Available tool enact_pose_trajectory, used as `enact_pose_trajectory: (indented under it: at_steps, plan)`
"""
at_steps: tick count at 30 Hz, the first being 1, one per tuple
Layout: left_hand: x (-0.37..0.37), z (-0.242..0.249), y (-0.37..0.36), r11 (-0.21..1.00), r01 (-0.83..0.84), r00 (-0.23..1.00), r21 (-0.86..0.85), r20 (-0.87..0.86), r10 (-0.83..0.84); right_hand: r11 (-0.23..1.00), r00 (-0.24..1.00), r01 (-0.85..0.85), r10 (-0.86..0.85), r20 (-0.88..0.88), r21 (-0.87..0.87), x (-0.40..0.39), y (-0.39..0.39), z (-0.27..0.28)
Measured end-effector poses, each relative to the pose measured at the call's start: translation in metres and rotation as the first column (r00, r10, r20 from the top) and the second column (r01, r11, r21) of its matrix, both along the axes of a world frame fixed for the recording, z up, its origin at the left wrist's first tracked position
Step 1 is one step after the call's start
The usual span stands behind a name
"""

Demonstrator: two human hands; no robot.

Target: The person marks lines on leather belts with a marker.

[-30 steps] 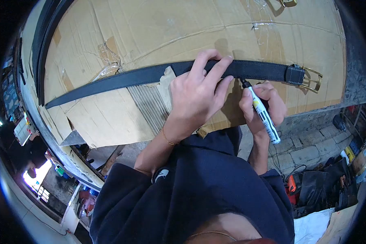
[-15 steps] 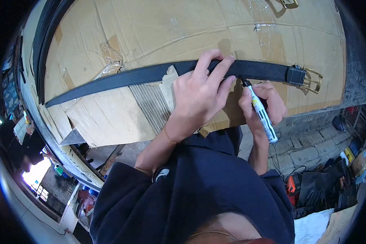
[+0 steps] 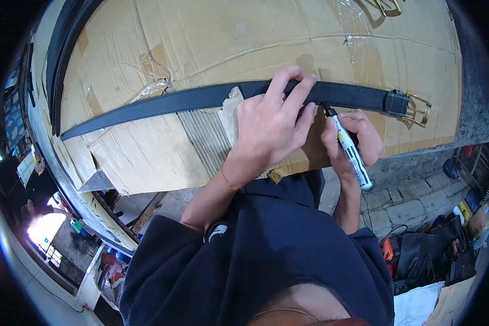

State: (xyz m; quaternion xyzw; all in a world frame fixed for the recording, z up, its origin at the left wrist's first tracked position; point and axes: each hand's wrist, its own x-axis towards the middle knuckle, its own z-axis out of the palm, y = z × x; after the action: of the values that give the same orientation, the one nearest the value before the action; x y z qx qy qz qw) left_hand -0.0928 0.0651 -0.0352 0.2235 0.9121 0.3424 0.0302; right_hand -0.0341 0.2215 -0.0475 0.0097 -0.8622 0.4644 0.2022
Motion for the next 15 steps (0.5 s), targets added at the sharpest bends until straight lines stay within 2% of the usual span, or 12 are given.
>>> enact_pose_trajectory:
  at_steps: [2, 5, 10, 13, 15]
  plan:
    - [-0.0004, 0.0008, -0.0001, 1.000, 0.002, 1.000, 0.000, -0.007, -0.002, 0.997, 0.999, 0.044, -0.045, -0.013, -0.070, 0.0030, 0.0009, -0.0026]
    - [0.0000, 0.0013, -0.0004, 1.000, 0.004, 1.000, 0.001, -0.010, -0.004, 0.995, 0.996, 0.075, -0.078, -0.036, -0.071, 0.0028, 0.0012, -0.0040]
    - [0.0008, -0.0003, -0.0003, 1.000, -0.006, 1.000, 0.011, -0.020, 0.006, 1.000, 1.000, 0.011, -0.012, -0.025, -0.020, -0.0014, -0.0007, -0.0019]
    - [0.0015, 0.0028, -0.0002, 0.999, -0.016, 0.998, -0.031, 0.053, 0.018, 1.000, 0.999, 0.009, -0.009, -0.032, 0.001, -0.0021, -0.0010, -0.0023]
    - [0.0012, 0.0020, -0.0010, 1.000, -0.007, 1.000, -0.017, 0.026, 0.008, 0.995, 0.999, 0.042, -0.043, -0.012, -0.091, 0.0005, -0.0003, -0.0035]
